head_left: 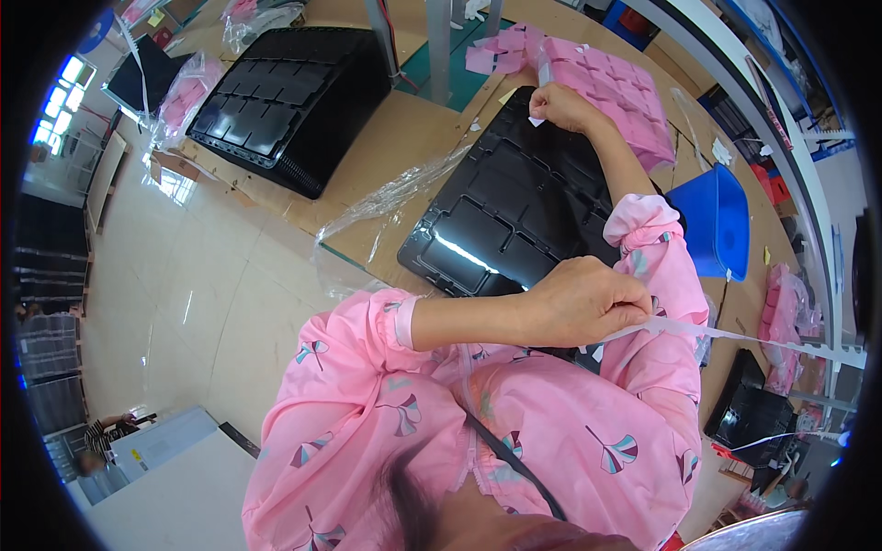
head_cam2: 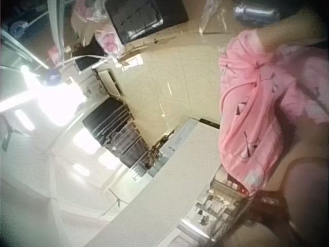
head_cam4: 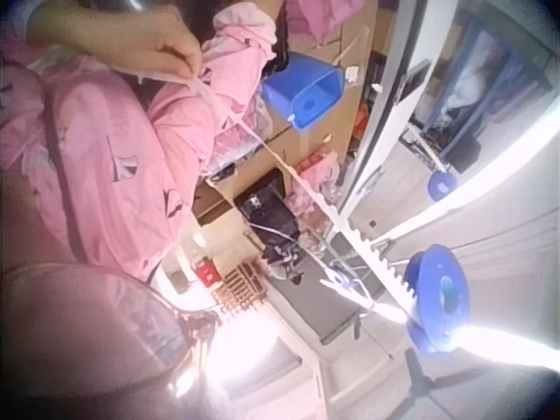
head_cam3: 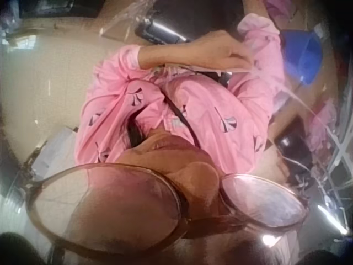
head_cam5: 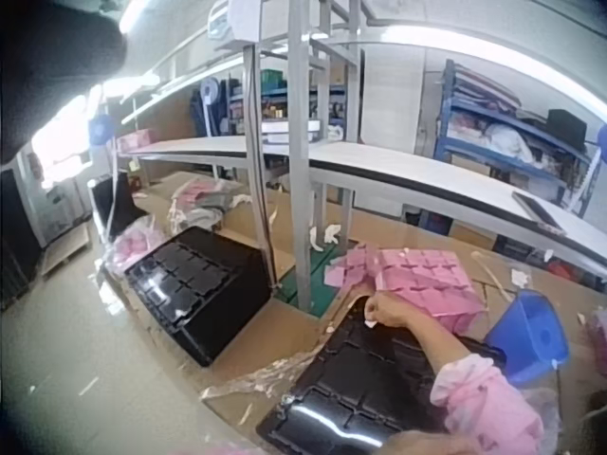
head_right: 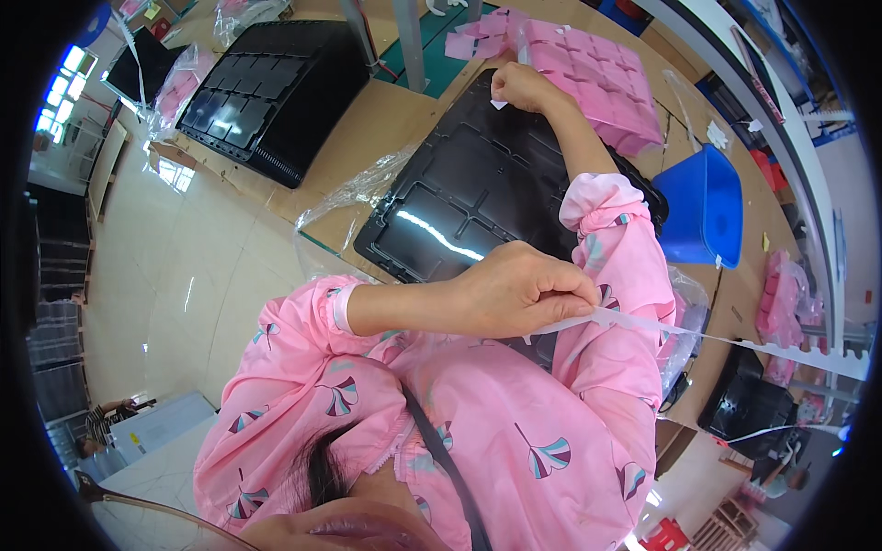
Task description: The recorder applies adhesive pads to a black plastic tray and then attaches a pink foam protection sheet.
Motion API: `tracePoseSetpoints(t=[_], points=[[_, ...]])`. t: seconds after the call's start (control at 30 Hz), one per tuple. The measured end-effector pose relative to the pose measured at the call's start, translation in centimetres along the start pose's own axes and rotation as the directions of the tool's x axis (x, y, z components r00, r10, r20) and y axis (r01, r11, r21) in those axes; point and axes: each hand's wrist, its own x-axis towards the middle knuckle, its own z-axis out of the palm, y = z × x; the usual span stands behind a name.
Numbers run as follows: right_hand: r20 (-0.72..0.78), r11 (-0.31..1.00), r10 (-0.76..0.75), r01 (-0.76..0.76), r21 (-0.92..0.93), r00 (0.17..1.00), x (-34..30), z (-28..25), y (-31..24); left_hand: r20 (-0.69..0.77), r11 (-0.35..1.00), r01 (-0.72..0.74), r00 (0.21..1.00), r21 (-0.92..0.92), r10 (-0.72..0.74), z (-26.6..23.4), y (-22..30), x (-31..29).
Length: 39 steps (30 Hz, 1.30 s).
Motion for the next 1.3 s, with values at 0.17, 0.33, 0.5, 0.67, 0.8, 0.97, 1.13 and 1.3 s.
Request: tracePoseSetpoints(t=[0.17,0.33,0.5,0.67,0.8,0.97,1.13,1.3], points=[[-0.029,0.989,0.013,-0.017,-0.148,1.000,0.4,0.5,-0.3,-0.001,1.000,-0.009,1.000,-0.021,0.009,-0.4,0.1,-0.4],[-0.154,0.979,0.062,-0.090,-0.183,0.986,-0.3,0.7,-1.1,0.066,0.999,0.026,0.998,-0.043,-0.023,-0.9,0.7,-0.8],[-0.509,0.986,0.000,-0.085,-0.143,0.861,-2.4,2.6,1.0,0.051,0.999,-0.034,0.998,0.008,0.034,-0.1,0.7,-0.8],[-0.637,0.871,0.301,0.067,0.486,0.710,-12.0,3.2,2.5,-0.015,0.993,-0.076,0.997,0.095,0.078,0.4,-0.6,0.6],[-0.698,0.750,0.526,0.122,0.650,0.486,-23.4,4.5,-1.3,-0.045,0.999,0.018,0.999,0.040,-0.016,1.4,-1.2,2.3],[-0.950,0.965,0.255,0.008,0.261,0.181,-31.9,7.3,-8.3,-0.087,0.974,-0.004,0.996,0.225,0.024,3.6,-2.0,3.7],[-0.978,0.999,-0.031,0.029,-0.026,0.205,-33.5,7.6,-12.1,-0.111,0.976,0.047,0.994,0.215,-0.024,5.6,-2.3,4.0],[-0.952,0.999,0.003,-0.052,-0.013,0.305,-33.7,8.6,-11.7,-0.146,0.974,0.078,0.988,0.212,-0.047,7.0,-2.0,3.6]])
